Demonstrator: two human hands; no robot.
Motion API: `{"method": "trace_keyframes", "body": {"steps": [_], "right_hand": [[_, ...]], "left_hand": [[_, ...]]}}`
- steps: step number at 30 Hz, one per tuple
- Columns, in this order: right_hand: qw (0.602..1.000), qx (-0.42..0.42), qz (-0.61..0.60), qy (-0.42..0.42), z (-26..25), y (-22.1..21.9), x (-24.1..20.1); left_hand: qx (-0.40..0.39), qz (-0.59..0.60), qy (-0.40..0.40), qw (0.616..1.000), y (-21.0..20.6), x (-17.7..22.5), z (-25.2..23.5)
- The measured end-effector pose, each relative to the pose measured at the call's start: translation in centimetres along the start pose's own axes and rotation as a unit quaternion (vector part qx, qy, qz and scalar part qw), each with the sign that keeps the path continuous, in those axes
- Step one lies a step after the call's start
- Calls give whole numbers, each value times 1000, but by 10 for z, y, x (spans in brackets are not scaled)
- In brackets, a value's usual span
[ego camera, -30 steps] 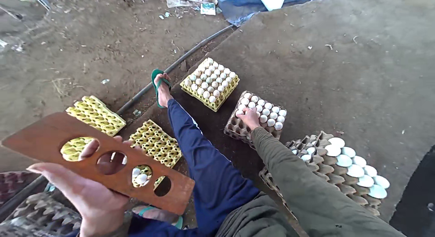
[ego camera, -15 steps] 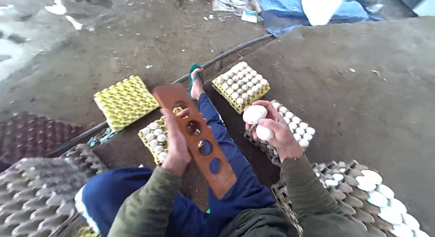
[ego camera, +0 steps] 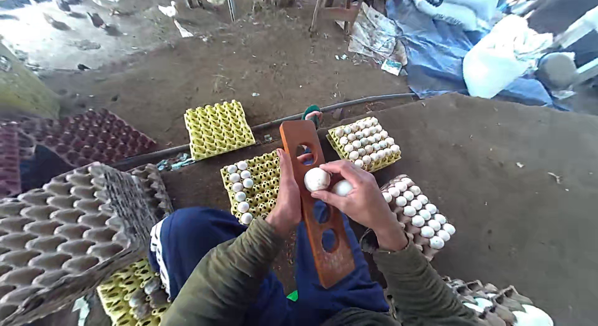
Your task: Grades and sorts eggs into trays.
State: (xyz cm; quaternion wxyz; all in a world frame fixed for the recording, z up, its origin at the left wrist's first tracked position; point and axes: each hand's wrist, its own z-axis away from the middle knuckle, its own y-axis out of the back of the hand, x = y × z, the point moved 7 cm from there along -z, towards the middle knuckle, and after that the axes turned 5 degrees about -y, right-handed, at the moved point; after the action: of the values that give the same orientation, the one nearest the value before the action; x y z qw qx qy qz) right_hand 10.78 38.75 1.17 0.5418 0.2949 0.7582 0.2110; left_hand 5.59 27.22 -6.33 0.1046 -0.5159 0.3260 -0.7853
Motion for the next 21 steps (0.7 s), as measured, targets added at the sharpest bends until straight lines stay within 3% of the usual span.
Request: {"method": "trace_keyframes", "body": {"steps": [10, 13, 14, 16, 18, 21], "right_hand": [[1000, 16, -16, 20, 2, -14, -5], [975, 35, -207, -70, 11, -8, 9], [940, 35, -317, -125, 15, -7, 17], [829, 13, -530, -180, 24, -10, 32], [733, -33, -660, -163, 30, -13, 37], [632, -78, -763, -115, 38, -9, 37]], "left_hand": [[-4, -10, -34, 999, 9, 13, 4], [-17, -28, -49, 998, 6, 18, 4], [-19, -28, -55, 998, 7, 20, 3], [-20, -14, -62, 998, 6, 22, 2], [-31, -8, -62, 998, 6, 23, 0], [-38, 3, -59, 998, 8, 23, -6]]}}
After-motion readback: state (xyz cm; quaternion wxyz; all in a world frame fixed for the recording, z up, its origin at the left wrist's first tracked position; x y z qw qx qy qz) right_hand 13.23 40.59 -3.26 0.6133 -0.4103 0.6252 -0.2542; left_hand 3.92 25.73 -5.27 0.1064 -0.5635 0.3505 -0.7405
